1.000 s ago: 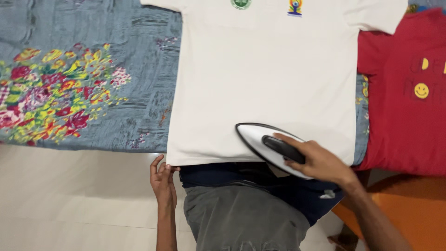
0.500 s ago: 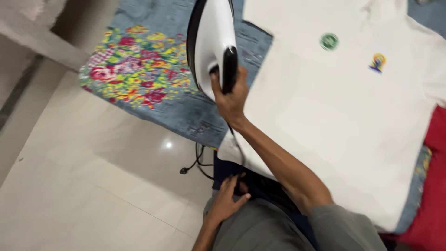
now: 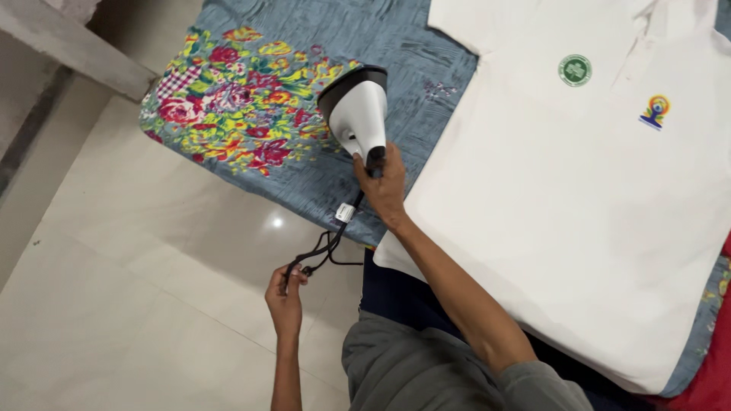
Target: The person irons a white polo shirt laid flat on a bed. They use an electric iron to smooth the fabric, moving it across the front and sleeves while occasionally adjusting the shirt with their hands.
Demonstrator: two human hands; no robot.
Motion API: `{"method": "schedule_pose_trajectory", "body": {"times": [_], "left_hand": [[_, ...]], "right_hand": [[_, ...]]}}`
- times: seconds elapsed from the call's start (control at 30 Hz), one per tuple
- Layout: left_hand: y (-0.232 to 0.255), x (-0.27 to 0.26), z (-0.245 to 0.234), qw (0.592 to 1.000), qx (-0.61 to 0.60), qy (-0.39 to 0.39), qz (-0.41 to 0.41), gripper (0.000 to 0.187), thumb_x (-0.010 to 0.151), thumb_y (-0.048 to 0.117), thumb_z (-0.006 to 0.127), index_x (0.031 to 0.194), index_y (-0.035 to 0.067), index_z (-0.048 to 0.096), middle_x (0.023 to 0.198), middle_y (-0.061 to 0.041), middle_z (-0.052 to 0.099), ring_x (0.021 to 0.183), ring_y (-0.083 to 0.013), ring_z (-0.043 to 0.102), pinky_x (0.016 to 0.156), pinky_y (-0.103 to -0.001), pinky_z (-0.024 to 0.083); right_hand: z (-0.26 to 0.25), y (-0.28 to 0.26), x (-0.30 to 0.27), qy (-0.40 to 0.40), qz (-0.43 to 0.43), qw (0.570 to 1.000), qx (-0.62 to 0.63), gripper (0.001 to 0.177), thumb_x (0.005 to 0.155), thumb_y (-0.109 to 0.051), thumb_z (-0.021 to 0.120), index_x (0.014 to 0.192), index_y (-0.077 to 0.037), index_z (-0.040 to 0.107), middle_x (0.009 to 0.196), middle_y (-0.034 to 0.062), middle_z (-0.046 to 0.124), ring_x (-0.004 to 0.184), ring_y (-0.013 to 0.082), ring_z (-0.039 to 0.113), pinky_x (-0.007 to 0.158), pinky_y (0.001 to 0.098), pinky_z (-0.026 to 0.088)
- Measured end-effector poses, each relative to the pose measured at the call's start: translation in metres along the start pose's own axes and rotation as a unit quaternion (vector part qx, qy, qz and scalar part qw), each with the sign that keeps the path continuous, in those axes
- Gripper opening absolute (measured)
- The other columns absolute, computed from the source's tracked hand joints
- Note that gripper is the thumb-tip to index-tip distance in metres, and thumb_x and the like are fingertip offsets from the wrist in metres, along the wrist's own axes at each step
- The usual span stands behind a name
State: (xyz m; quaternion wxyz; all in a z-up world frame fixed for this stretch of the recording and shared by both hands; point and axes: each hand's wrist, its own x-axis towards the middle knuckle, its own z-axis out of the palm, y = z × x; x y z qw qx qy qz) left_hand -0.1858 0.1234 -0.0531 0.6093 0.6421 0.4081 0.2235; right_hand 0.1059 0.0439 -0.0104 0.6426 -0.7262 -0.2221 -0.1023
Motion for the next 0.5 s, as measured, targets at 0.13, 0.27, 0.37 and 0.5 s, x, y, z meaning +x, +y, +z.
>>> {"method": "schedule_pose_trajectory", "body": {"times": [0.13, 0.27, 0.37, 0.5], "left_hand": [[0.016, 0.003, 0.013, 1.0, 0.013, 0.009, 0.009, 0.025, 0.102, 0.01, 0.062, 0.123, -0.002, 0.064, 0.102, -0.009, 0.072, 0.1, -0.0189, 0.069, 0.095, -0.034, 0.054], [0.032, -0.011, 0.041, 0.985, 0.126, 0.038, 0.112, 0.052, 0.097, 0.002, 0.06, 0.147, -0.002, 0.043, 0.141, -0.018, 0.055, 0.134, -0.0297, 0.05, 0.116, -0.045, 0.035], [0.045, -0.021, 0.062, 0.975, 0.157, 0.043, 0.15, 0.054, 0.096, 0.001, 0.06, 0.148, -0.001, 0.043, 0.149, -0.02, 0.047, 0.142, -0.0336, 0.044, 0.119, -0.047, 0.034], [0.054, -0.029, 0.081, 0.963, 0.17, 0.035, 0.204, 0.05, 0.097, 0.001, 0.061, 0.145, -0.001, 0.046, 0.147, -0.02, 0.048, 0.142, -0.0353, 0.045, 0.119, -0.047, 0.035]], "right_hand": [[-0.008, -0.002, 0.005, -0.044, 0.075, 0.995, -0.05, 0.036, 0.088, -0.02, 0.085, 0.106, 0.001, 0.062, 0.097, 0.0163, 0.06, 0.082, 0.0251, 0.061, 0.072, 0.0376, 0.051], [-0.02, -0.002, 0.016, -0.118, 0.036, 0.988, -0.088, 0.036, 0.087, -0.02, 0.087, 0.108, -0.002, 0.065, 0.101, 0.0138, 0.065, 0.097, 0.0322, 0.06, 0.085, 0.0432, 0.05], [-0.029, -0.01, 0.019, -0.136, 0.0, 0.988, -0.074, 0.048, 0.083, -0.021, 0.087, 0.119, -0.001, 0.062, 0.11, 0.0152, 0.064, 0.104, 0.0344, 0.06, 0.092, 0.0441, 0.05], [-0.047, -0.019, 0.017, -0.151, 0.015, 0.987, -0.056, 0.059, 0.08, -0.024, 0.088, 0.126, -0.002, 0.058, 0.119, 0.0155, 0.062, 0.113, 0.0302, 0.062, 0.098, 0.0425, 0.051]]}}
